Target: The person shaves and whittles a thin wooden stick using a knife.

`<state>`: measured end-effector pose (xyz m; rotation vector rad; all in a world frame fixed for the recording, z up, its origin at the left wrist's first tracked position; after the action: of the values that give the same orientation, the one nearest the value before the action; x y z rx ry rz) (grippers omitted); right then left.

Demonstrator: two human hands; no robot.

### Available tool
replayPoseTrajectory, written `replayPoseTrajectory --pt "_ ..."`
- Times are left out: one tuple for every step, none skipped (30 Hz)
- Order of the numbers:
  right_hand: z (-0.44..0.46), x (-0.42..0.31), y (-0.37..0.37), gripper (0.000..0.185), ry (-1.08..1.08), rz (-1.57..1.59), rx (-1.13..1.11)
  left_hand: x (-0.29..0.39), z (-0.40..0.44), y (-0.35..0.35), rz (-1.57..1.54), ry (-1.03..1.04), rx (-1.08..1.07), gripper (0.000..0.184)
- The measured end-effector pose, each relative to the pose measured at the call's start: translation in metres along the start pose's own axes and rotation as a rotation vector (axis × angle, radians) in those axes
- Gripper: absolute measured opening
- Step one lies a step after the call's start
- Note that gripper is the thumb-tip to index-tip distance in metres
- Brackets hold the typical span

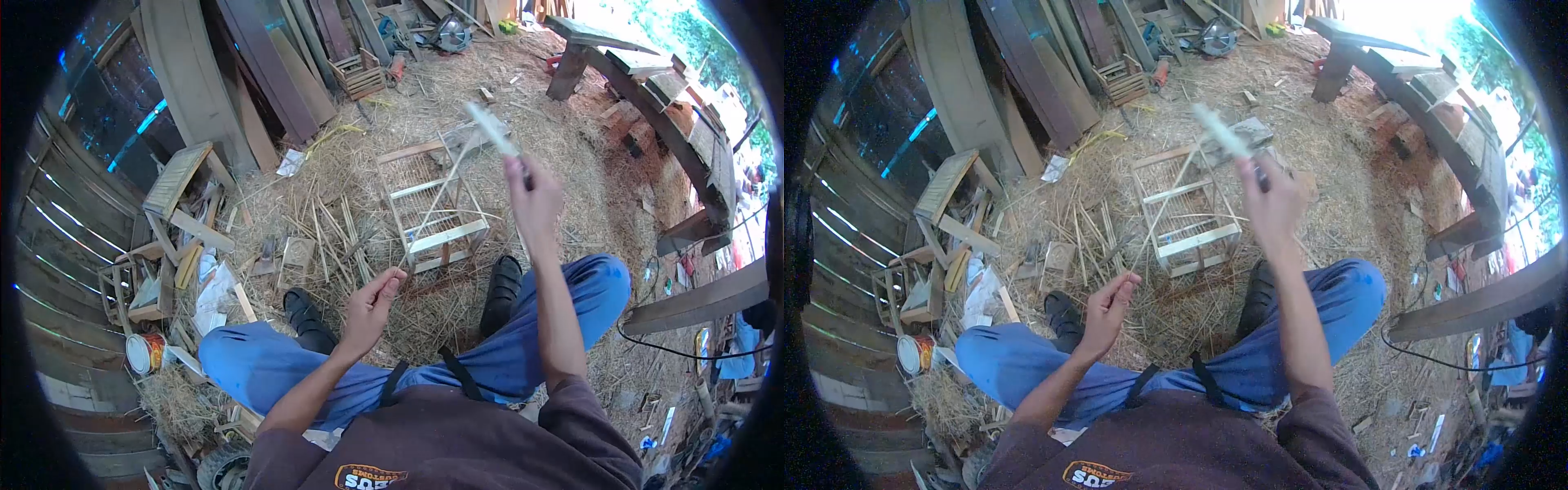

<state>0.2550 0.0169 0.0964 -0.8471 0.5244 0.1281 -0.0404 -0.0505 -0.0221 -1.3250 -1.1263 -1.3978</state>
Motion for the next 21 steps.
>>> replayPoseTrajectory --pt "-0.013 -0.005 0.013 0.03 -0.017 0.081 -0.097 0.001 0.001 0.0 0.004 -0.002 0.0 0.031" --pt "-0.03 -0.019 0.02 0.03 -0.129 0.14 -0.151 0.002 0.002 0.0 0.009 -0.005 0.003 0.031" --pt "-0.043 -0.036 0.026 0.031 -0.241 0.202 -0.205 0.003 0.003 -0.003 0.019 -0.009 0.007 0.031" --pt "-0.047 -0.045 0.029 0.031 -0.221 0.264 -0.271 0.004 0.004 -0.004 0.03 0.033 0.008 0.031" --pt "-0.05 -0.055 0.029 0.032 -0.2 0.326 -0.338 0.003 0.006 -0.003 0.04 0.072 0.007 0.031" --pt "-0.052 -0.061 0.027 0.033 -0.179 0.383 -0.409 0.007 0.006 0.0 0.046 0.109 0.007 0.03" --pt "-0.051 -0.058 0.031 0.035 -0.077 0.451 -0.539 0.008 0.004 0.003 0.025 0.03 -0.03 0.03" --pt "-0.047 -0.053 0.033 0.034 -0.075 0.558 -0.514 0.006 0.002 0.006 0.015 -0.017 -0.047 0.029" --pt "-0.044 -0.046 0.039 0.034 -0.073 0.662 -0.484 0.003 0.001 0.01 0.004 -0.062 -0.065 0.029" --pt "-0.043 -0.039 0.044 0.034 -0.035 0.763 -0.526 -0.001 0.001 0.014 -0.005 -0.105 -0.084 0.028" --pt "-0.043 -0.033 0.049 0.033 0.008 0.863 -0.566 -0.005 0.001 0.018 -0.043 -0.089 -0.108 0.029" --pt "-0.045 -0.034 0.051 0.034 0.004 0.866 -0.604 -0.009 0.001 0.023 -0.08 -0.07 -0.129 0.029" --pt "-0.048 -0.038 0.052 0.034 -0.003 0.87 -0.641 -0.011 0.002 0.026 -0.116 -0.048 -0.15 0.029" --pt "-0.05 -0.041 0.054 0.035 -0.01 0.875 -0.677 -0.016 0.002 0.027 -0.182 -0.093 -0.168 0.029" --pt "-0.054 -0.047 0.054 0.034 -0.049 0.866 -0.704 -0.017 0.003 0.029 -0.247 -0.141 -0.186 0.028" --pt "-0.059 -0.054 0.055 0.034 -0.088 0.858 -0.73 -0.016 0.004 0.031 -0.311 -0.188 -0.204 0.028" --pt "-0.065 -0.061 0.056 0.033 -0.126 0.851 -0.757 -0.013 0.006 0.031 -0.379 -0.208 -0.22 0.027" --pt "-0.072 -0.066 0.058 0.032 -0.126 0.878 -0.783 -0.007 0.01 0.032 -0.447 -0.227 -0.236 0.026" --pt "-0.079 -0.071 0.061 0.032 -0.127 0.905 -0.808 -0.002 0.013 0.032 -0.516 -0.247 -0.251 0.025" --pt "-0.086 -0.074 0.064 0.031 -0.127 0.931 -0.834 0.0 0.016 0.031 -0.574 -0.273 -0.206 0.025" --pt "-0.092 -0.071 0.072 0.031 -0.16 0.836 -0.879 0.001 0.018 0.03 -0.632 -0.298 -0.162 0.025"
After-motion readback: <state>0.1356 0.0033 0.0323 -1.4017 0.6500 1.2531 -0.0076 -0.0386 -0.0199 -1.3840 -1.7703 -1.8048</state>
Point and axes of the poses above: each hand's wrist, its own z-axis towards the middle knuckle, its own y-axis out of the palm, x = y × z, the point moved 7 cm from there along z, towards the middle knuckle, and after that the axes turned 11 degrees about -z, right-handed, at the moved point
